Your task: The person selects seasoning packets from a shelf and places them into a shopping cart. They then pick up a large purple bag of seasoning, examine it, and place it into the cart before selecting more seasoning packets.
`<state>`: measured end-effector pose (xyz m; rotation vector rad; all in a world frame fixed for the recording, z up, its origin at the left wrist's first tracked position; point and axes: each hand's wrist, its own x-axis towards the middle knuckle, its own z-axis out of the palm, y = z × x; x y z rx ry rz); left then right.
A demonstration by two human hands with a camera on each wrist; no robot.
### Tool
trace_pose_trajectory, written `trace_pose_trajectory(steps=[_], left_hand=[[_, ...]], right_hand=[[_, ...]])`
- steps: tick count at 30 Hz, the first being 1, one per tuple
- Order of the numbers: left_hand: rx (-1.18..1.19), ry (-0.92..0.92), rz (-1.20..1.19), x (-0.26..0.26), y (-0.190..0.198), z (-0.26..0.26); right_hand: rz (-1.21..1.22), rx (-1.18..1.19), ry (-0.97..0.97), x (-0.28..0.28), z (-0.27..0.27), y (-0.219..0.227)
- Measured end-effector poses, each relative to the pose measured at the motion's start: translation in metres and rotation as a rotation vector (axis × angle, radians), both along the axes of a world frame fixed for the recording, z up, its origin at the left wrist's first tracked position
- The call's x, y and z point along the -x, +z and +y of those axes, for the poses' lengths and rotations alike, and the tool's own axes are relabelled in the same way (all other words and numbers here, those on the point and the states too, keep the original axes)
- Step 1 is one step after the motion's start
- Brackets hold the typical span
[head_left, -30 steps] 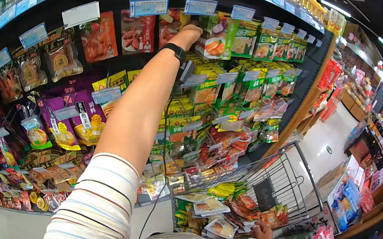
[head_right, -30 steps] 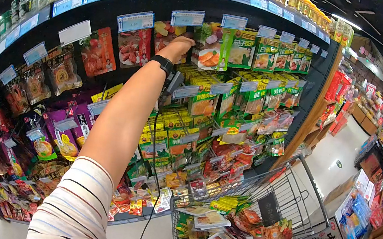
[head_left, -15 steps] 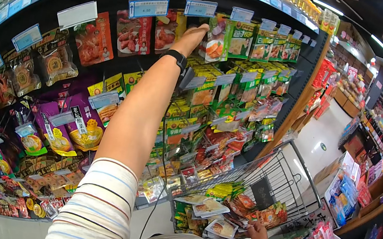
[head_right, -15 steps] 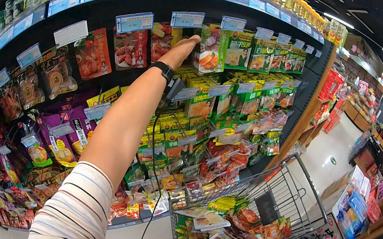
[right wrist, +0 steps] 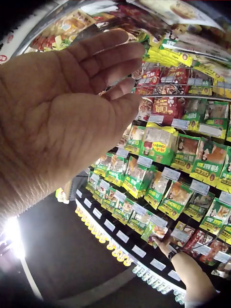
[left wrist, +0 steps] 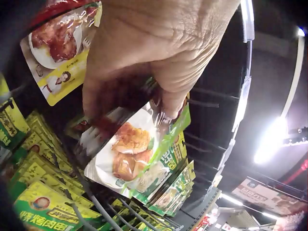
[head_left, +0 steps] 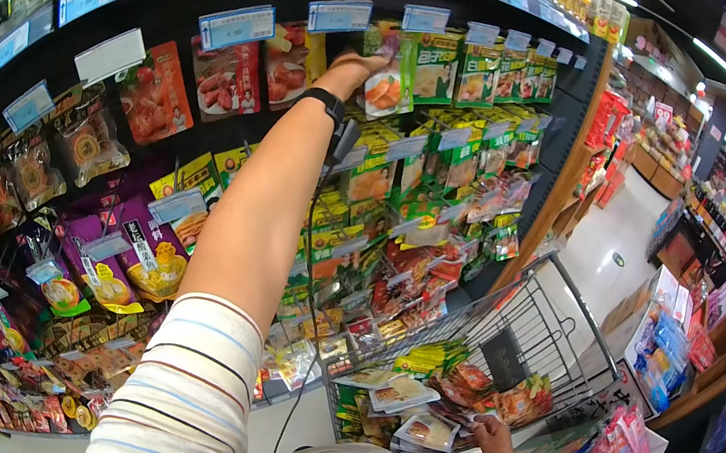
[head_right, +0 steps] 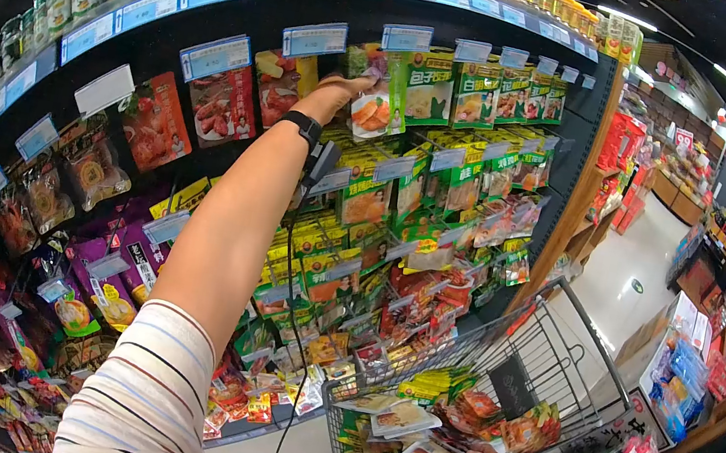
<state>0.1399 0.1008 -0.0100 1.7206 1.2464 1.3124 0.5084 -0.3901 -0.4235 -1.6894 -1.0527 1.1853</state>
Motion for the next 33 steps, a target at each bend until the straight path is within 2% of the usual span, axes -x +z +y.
trace_pose_trajectory(steps=[3, 4, 8, 11, 12, 15, 17, 18, 21, 22, 25, 28, 31, 32, 33], left_hand=[[-0.090, -0.101, -0.054, 0.004, -0.012, 0.058], [-0.241, -0.042, -0.072, -0.002, -0.008, 0.026], [-0.189, 0.195, 0.150, -0.007, 0.007, 0.015], [-0.148, 0.383, 0.315, -0.006, 0.012, 0.009], [-0.125, 0.335, 0.236, -0.006, 0.010, 0.000], [-0.271, 0.215, 0.137, 0.000, -0.003, 0.026], [-0.182, 0.069, -0.142, -0.013, 0.008, -0.028], [-0.135, -0.004, -0.281, -0.019, 0.013, -0.052], [-0.115, -0.141, -0.309, -0.017, 0.018, -0.066], [-0.132, -0.189, -0.270, -0.009, 0.015, -0.044], [-0.138, -0.166, -0.410, -0.016, 0.013, -0.047], [-0.085, -0.290, -0.445, -0.017, 0.016, -0.059], [-0.138, -0.308, -0.541, -0.014, 0.008, -0.035], [-0.136, -0.248, -0.573, -0.013, 0.005, -0.023], [-0.110, -0.285, -0.578, -0.014, 0.006, -0.027]], right_hand=[[-0.015, 0.006, -0.007, -0.004, -0.001, -0.006], [-0.028, 0.010, -0.003, -0.005, -0.002, -0.009], [-0.011, 0.008, 0.016, -0.014, -0.004, -0.036], [-0.072, 0.042, 0.017, -0.014, -0.002, -0.038], [-0.054, 0.054, 0.015, -0.012, -0.001, -0.034], [-0.037, 0.067, 0.022, -0.006, 0.005, -0.019], [-0.072, 0.050, 0.041, -0.003, 0.007, -0.014], [0.035, 0.019, 0.022, -0.007, 0.008, -0.030], [0.007, 0.049, 0.079, -0.010, 0.013, -0.030], [-0.010, 0.053, 0.085, -0.009, 0.015, -0.028], [-0.018, 0.085, 0.084, -0.005, 0.018, -0.022], [0.019, 0.059, 0.074, -0.007, 0.019, -0.031], [-0.007, 0.056, 0.097, -0.009, 0.018, -0.031], [-0.014, 0.051, 0.096, -0.010, 0.017, -0.032], [-0.021, 0.048, 0.096, -0.011, 0.016, -0.034]])
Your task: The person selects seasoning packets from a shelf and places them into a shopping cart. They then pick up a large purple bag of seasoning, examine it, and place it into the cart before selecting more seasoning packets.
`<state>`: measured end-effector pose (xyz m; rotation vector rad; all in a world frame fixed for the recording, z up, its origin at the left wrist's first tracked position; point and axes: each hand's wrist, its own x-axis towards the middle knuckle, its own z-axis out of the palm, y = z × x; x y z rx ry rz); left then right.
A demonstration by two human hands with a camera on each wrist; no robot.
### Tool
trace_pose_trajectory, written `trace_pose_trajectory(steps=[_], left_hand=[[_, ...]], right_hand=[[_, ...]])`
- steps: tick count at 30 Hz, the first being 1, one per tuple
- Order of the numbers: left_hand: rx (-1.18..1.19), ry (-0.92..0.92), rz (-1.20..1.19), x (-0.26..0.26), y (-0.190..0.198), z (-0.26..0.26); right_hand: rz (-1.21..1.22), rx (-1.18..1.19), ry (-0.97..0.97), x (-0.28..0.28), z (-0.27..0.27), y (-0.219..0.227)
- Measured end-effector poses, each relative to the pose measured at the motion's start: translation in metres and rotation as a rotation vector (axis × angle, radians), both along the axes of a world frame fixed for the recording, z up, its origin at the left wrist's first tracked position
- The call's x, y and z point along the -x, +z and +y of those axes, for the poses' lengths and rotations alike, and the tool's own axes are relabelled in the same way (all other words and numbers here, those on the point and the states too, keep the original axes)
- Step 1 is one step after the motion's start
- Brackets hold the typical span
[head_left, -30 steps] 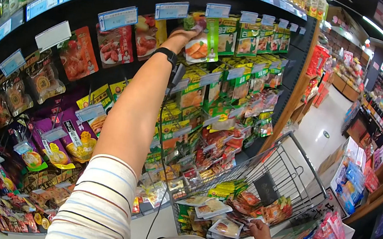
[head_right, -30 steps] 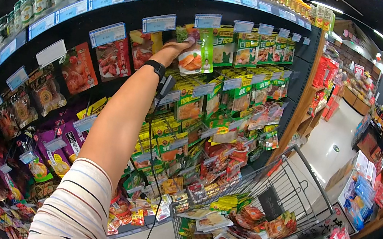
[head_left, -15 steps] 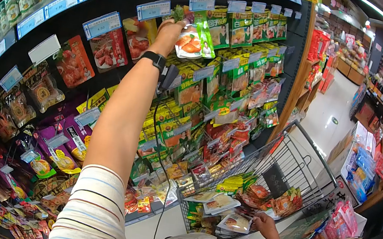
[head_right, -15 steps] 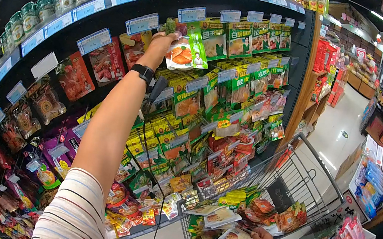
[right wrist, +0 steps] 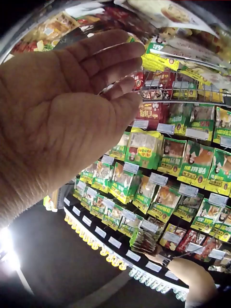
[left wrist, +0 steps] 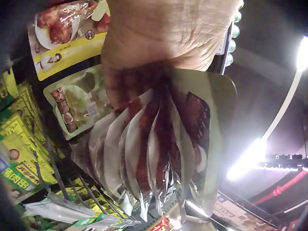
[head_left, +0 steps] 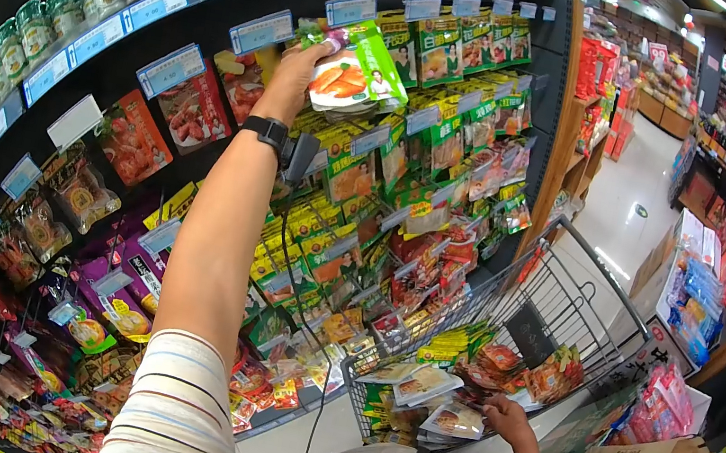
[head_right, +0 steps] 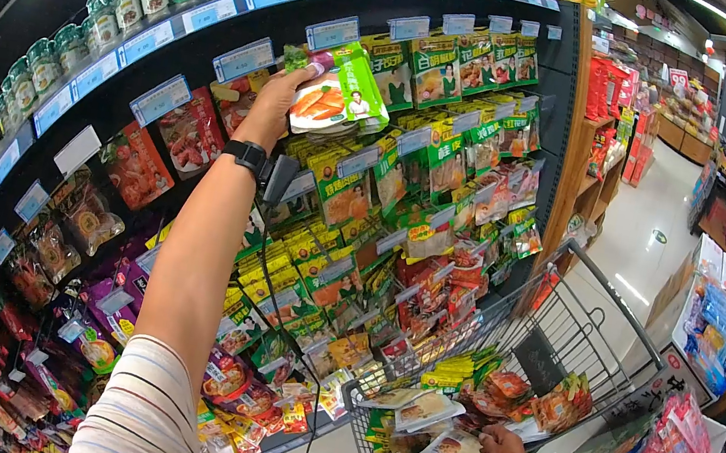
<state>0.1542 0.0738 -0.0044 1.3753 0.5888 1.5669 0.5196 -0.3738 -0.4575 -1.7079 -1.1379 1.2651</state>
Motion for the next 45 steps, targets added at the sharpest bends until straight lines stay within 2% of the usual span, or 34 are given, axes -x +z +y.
trace_pose_trajectory(steps=[3, 5, 7, 11, 19, 26, 31, 35, 38, 40, 41, 42, 43, 44, 45], left_hand=[[0.025, -0.094, 0.032, -0.003, 0.005, -0.023], [0.012, -0.086, 0.025, 0.000, -0.001, -0.007], [0.002, -0.060, 0.019, -0.005, -0.001, -0.013], [-0.063, -0.081, -0.015, -0.009, -0.007, -0.012], [-0.027, -0.164, -0.073, -0.014, -0.011, -0.010], [-0.040, -0.098, -0.141, -0.024, -0.014, -0.006], [-0.054, -0.102, -0.114, -0.022, -0.010, -0.023], [-0.114, -0.073, -0.042, -0.037, -0.007, -0.040], [-0.019, -0.056, 0.048, -0.042, -0.019, -0.037], [-0.015, -0.023, 0.216, -0.040, -0.032, -0.023], [-0.029, -0.059, 0.277, -0.041, -0.039, -0.020], [0.064, -0.127, 0.252, -0.052, -0.042, -0.045], [0.082, -0.112, 0.354, -0.057, -0.046, -0.068], [0.173, -0.181, 0.374, -0.067, -0.050, -0.094], [0.211, -0.233, 0.369, -0.070, -0.064, -0.082]], right_hand=[[-0.019, 0.001, 0.003, -0.004, -0.002, -0.003], [-0.029, 0.013, 0.008, -0.004, -0.003, -0.002], [-0.037, 0.028, 0.012, -0.004, -0.001, 0.001], [-0.033, 0.034, 0.020, 0.000, 0.003, 0.010], [-0.060, 0.013, 0.083, 0.000, 0.010, 0.002], [-0.087, 0.035, 0.111, -0.001, 0.013, 0.002], [-0.073, 0.025, 0.122, -0.003, 0.013, -0.002], [-0.063, -0.042, 0.150, -0.004, 0.010, -0.004], [-0.203, -0.080, 0.171, -0.009, 0.013, -0.034], [-0.262, -0.207, 0.263, -0.006, 0.012, -0.006], [-0.262, -0.291, 0.249, -0.004, 0.010, 0.004], [-0.277, -0.309, 0.242, -0.007, 0.011, -0.001], [-0.225, -0.193, 0.223, -0.009, 0.010, 0.006], [-0.228, -0.142, 0.148, -0.012, 0.009, 0.003], [-0.173, -0.190, 0.065, -0.009, 0.008, 0.028]])
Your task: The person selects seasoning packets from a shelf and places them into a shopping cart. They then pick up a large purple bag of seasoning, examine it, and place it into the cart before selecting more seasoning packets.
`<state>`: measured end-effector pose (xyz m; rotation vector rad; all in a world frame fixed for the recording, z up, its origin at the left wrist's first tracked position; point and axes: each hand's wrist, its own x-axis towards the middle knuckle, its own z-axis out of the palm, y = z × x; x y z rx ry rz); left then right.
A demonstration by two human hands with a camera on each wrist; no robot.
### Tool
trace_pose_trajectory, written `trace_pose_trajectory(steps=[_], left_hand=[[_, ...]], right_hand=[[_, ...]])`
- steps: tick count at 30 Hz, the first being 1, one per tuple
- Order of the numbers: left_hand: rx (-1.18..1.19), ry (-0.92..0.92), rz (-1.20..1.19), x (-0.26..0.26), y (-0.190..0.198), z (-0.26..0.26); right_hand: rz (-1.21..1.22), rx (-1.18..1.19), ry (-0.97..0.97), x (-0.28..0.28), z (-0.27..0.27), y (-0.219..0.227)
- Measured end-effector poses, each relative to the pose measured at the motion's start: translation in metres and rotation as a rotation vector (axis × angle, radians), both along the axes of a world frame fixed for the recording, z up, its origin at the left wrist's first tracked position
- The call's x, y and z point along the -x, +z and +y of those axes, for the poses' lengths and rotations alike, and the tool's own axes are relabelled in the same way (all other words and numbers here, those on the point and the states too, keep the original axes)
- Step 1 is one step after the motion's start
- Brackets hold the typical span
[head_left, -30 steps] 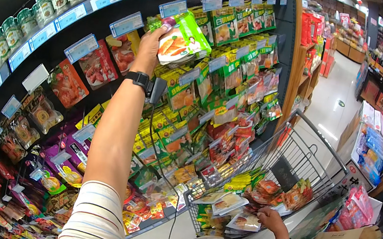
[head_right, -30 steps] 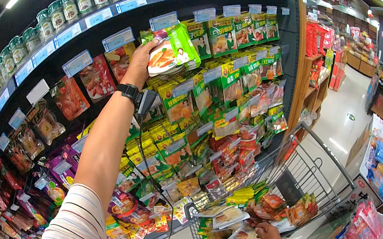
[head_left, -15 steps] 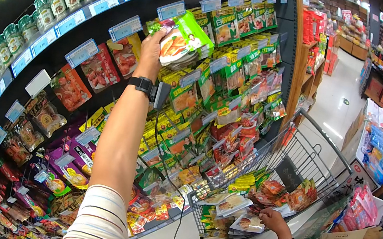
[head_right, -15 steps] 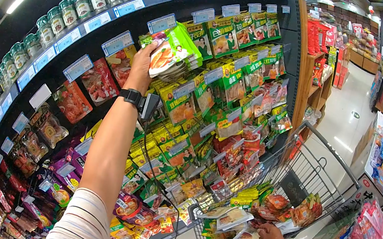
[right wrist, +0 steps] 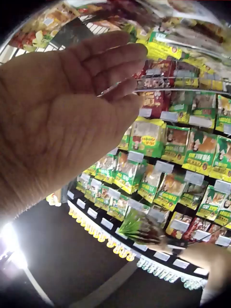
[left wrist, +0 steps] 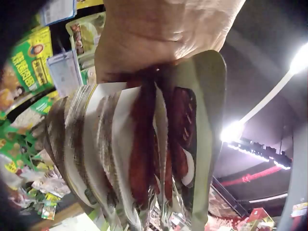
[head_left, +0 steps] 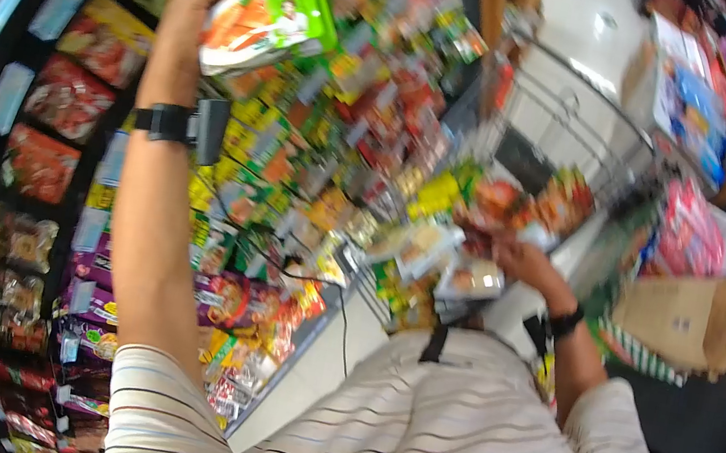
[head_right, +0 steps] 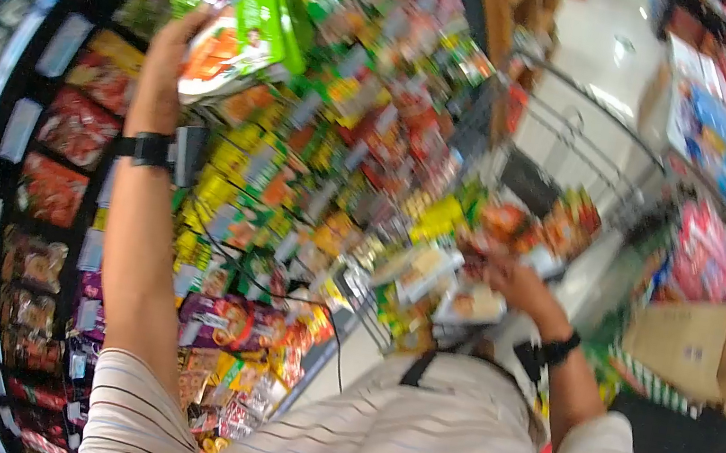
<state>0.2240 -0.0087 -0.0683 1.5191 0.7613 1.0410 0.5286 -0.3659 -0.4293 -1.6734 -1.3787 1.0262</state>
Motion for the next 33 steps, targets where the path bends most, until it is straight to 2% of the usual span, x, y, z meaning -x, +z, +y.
trace_pose_trajectory(steps=[2, 3, 4, 5, 6, 7, 8, 9, 10, 11, 12, 13, 14, 18, 21, 25, 26, 28, 30, 32, 33], left_hand=[[0.006, -0.089, -0.033, -0.020, -0.022, -0.040], [0.028, -0.086, 0.037, -0.031, -0.030, -0.065], [0.011, -0.071, 0.088, -0.040, -0.047, -0.077], [-0.010, -0.052, 0.142, -0.049, -0.064, -0.088], [-0.002, -0.112, 0.131, -0.058, -0.085, -0.100], [-0.077, -0.083, 0.271, -0.064, -0.107, -0.105], [-0.084, -0.138, 0.261, -0.073, -0.138, -0.110], [-0.171, -0.118, 0.274, -0.084, -0.166, -0.120], [-0.301, -0.060, 0.455, -0.089, -0.191, -0.125], [-0.365, -0.051, 0.444, -0.101, -0.206, -0.147], [-0.533, -0.030, 0.471, -0.108, -0.236, -0.152], [-0.484, -0.035, 0.516, -0.117, -0.239, -0.174], [-0.585, -0.019, 0.504, -0.123, -0.261, -0.183], [-0.739, -0.004, 0.574, -0.139, -0.310, -0.219], [-0.786, -0.087, 0.670, -0.142, -0.334, -0.233], [-0.739, -0.156, 0.741, -0.147, -0.354, -0.245], [-0.717, -0.168, 0.772, -0.149, -0.361, -0.247], [-0.714, -0.185, 0.786, -0.155, -0.361, -0.247], [-0.748, -0.201, 0.761, -0.158, -0.357, -0.247], [-0.618, -0.182, 0.790, -0.154, -0.353, -0.252], [-0.554, -0.173, 0.805, -0.149, -0.352, -0.255]], right_hand=[[0.071, 0.021, -0.051, -0.018, 0.003, 0.024], [0.165, -0.064, -0.053, -0.036, 0.008, 0.014], [0.284, -0.048, -0.132, -0.036, 0.009, 0.044], [0.290, -0.052, -0.159, -0.037, 0.009, 0.078], [0.358, -0.031, -0.178, -0.036, 0.007, 0.101], [0.447, -0.011, -0.154, -0.034, 0.008, 0.116], [0.537, 0.008, -0.130, -0.031, 0.010, 0.128], [0.626, 0.027, -0.105, -0.026, 0.014, 0.134], [0.686, 0.074, -0.104, -0.020, 0.019, 0.134], [0.744, 0.117, -0.103, -0.013, 0.026, 0.131], [0.805, 0.159, -0.104, -0.007, 0.032, 0.126], [0.851, 0.181, -0.120, -0.003, 0.039, 0.117], [0.897, 0.205, -0.137, 0.002, 0.046, 0.104], [1.041, 0.303, -0.192, 0.002, 0.061, 0.059], [1.025, 0.312, -0.145, 0.001, 0.057, 0.045], [1.068, 0.301, -0.235, -0.010, 0.060, -0.010], [1.002, 0.350, -0.263, -0.015, 0.060, -0.019], [0.863, 0.443, -0.313, -0.022, 0.066, -0.004], [0.231, 0.130, 0.035, -0.053, 0.071, -0.045], [-0.335, -0.190, 0.323, -0.090, 0.088, -0.050], [0.300, 0.244, -0.047, -0.098, 0.103, -0.070]])
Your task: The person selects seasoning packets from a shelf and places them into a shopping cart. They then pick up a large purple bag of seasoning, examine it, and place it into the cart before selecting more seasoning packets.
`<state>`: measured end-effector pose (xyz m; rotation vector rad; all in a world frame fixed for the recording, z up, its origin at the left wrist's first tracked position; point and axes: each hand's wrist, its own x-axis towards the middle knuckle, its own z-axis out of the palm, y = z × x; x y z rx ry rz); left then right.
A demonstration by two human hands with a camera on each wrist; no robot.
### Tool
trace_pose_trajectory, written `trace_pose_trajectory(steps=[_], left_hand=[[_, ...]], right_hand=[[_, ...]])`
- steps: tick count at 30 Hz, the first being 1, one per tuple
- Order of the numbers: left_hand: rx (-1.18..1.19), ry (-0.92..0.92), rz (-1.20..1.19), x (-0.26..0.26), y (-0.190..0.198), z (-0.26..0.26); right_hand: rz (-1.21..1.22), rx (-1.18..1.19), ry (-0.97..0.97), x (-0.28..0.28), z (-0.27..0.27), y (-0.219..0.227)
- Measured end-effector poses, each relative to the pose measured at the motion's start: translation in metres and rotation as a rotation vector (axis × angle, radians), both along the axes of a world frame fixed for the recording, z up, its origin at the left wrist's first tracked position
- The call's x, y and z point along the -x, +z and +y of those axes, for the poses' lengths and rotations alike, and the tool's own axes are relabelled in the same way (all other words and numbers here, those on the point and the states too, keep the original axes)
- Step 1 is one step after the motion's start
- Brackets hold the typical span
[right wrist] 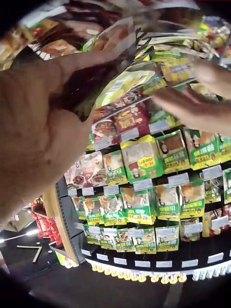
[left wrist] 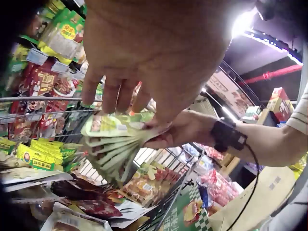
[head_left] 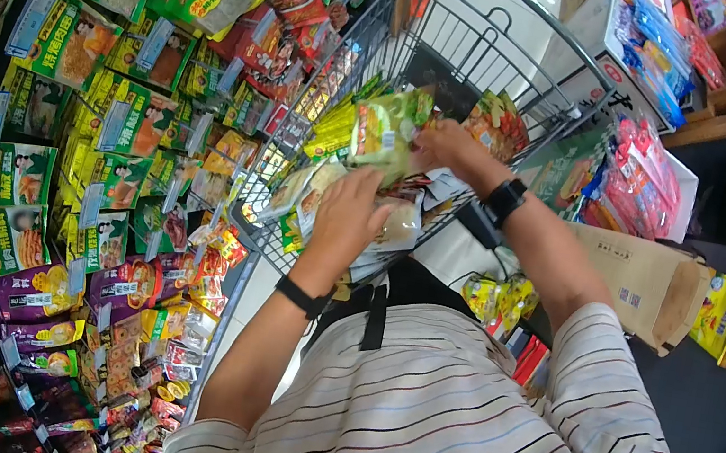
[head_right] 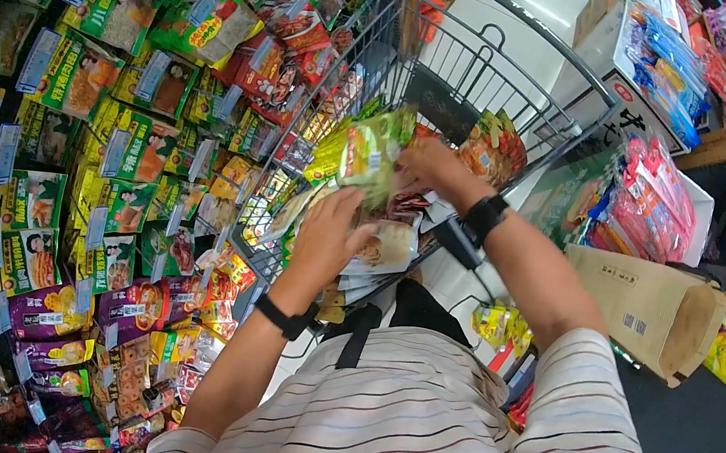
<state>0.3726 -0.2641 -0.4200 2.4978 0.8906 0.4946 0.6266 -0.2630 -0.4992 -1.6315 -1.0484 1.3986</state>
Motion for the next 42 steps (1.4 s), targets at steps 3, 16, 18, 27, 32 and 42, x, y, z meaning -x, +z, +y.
trace_pose_trajectory(steps=[3, 16, 18, 27, 32, 42], left_hand=[[0.150, 0.086, 0.005, 0.031, 0.003, -0.007], [0.488, 0.630, 0.095, 0.133, 0.019, -0.081], [0.526, 0.660, 0.078, 0.130, 0.015, -0.089], [0.648, 0.691, 0.120, 0.127, 0.002, -0.101], [0.615, 0.660, 0.112, 0.126, 0.005, -0.091], [0.689, 0.716, 0.127, 0.138, -0.007, -0.099]], right_hand=[[-0.210, 0.087, 0.026, -0.049, 0.039, -0.010], [-0.545, 0.363, 0.225, -0.122, 0.128, -0.081], [-0.712, 0.329, 0.383, -0.129, 0.131, -0.099], [-0.280, 0.379, 0.155, -0.133, 0.153, -0.093], [-0.376, 0.397, 0.149, -0.136, 0.158, -0.095], [-0.866, 0.526, 0.520, -0.160, 0.138, -0.165]])
